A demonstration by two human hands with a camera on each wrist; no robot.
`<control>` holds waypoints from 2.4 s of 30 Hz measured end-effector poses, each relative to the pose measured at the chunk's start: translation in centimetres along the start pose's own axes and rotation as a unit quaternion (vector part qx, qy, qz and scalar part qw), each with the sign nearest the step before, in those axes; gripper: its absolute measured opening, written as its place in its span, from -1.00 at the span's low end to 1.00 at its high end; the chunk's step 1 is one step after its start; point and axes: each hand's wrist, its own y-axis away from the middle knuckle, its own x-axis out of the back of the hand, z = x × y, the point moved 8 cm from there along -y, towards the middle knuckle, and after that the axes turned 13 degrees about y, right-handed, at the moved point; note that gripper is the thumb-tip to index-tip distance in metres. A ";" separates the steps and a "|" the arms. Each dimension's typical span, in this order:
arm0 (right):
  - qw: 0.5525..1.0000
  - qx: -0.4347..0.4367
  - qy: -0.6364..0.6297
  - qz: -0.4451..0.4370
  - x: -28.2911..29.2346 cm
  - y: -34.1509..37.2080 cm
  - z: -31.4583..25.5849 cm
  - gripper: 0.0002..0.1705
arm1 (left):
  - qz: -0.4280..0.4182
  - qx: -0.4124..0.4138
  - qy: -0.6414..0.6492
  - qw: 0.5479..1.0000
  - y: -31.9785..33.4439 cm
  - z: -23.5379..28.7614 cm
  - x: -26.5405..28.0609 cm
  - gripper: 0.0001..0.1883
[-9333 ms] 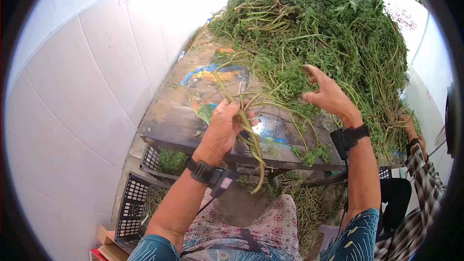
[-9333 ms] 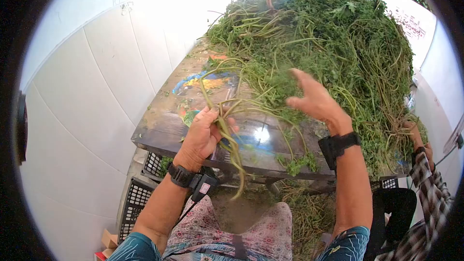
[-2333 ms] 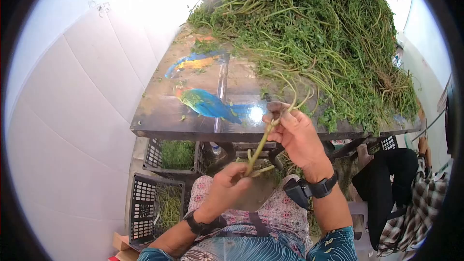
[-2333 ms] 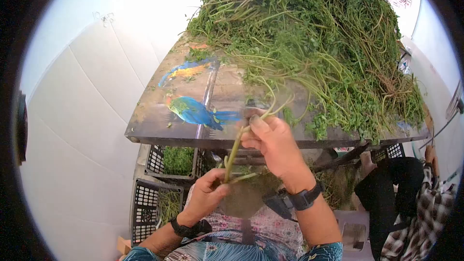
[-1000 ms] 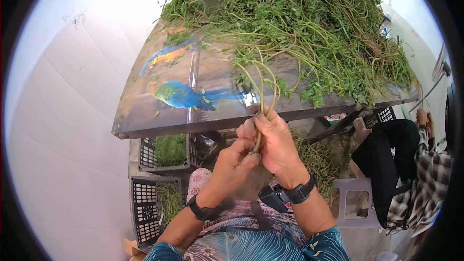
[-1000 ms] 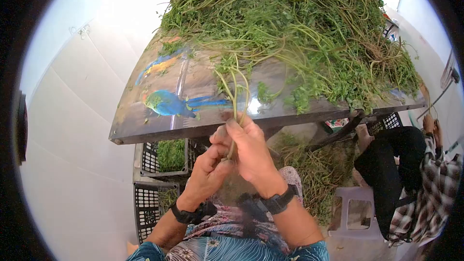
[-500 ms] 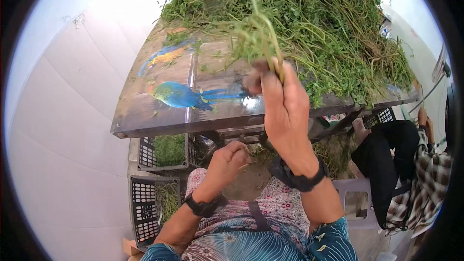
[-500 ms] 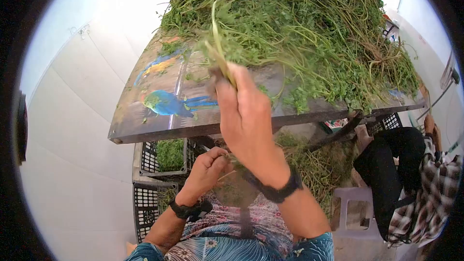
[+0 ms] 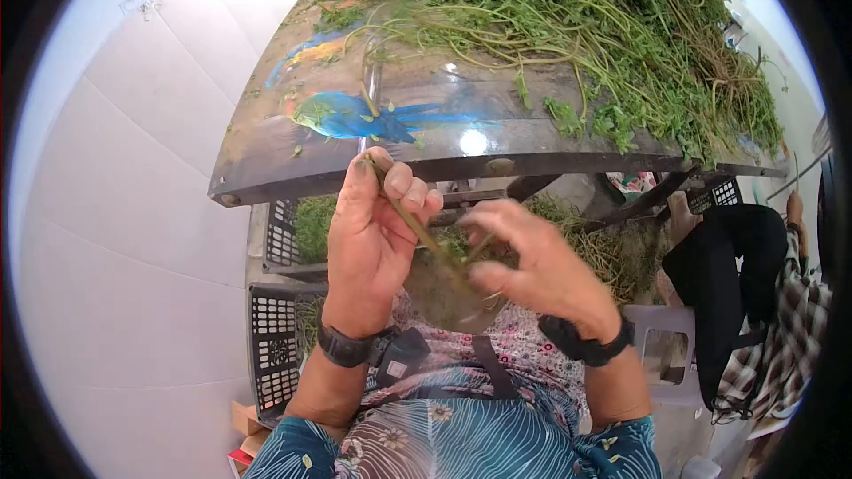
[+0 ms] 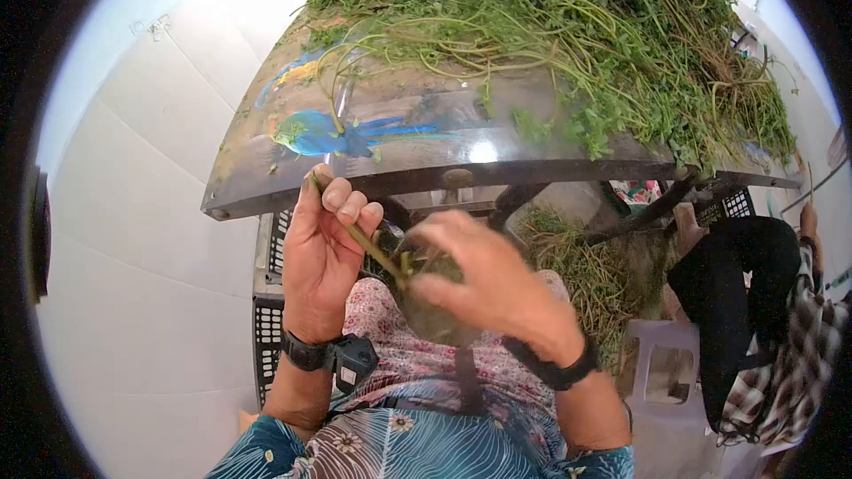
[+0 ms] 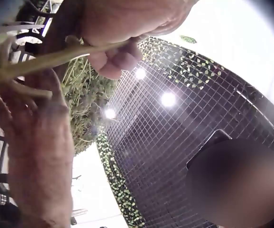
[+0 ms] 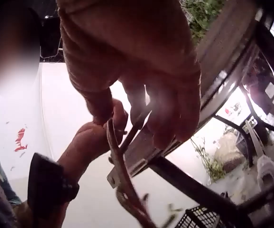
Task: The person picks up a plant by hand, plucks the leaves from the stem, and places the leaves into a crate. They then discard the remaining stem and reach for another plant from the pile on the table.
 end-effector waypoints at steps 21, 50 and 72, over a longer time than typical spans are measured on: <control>0.954 -0.172 -0.218 0.114 -5.6 6.2 4.9 -0.74 | -0.024 -0.037 -0.152 0.987 0.6 -2.7 -0.1 -0.78; 0.773 -0.208 -0.599 -0.009 -9.0 6.2 8.9 -0.59 | 0.109 0.222 -0.269 0.931 2.5 -6.7 8.9 -0.80; 0.811 -0.303 -0.485 0.120 -8.6 7.7 12.0 -0.72 | 0.224 0.101 -0.280 0.928 3.0 -4.7 11.5 -0.66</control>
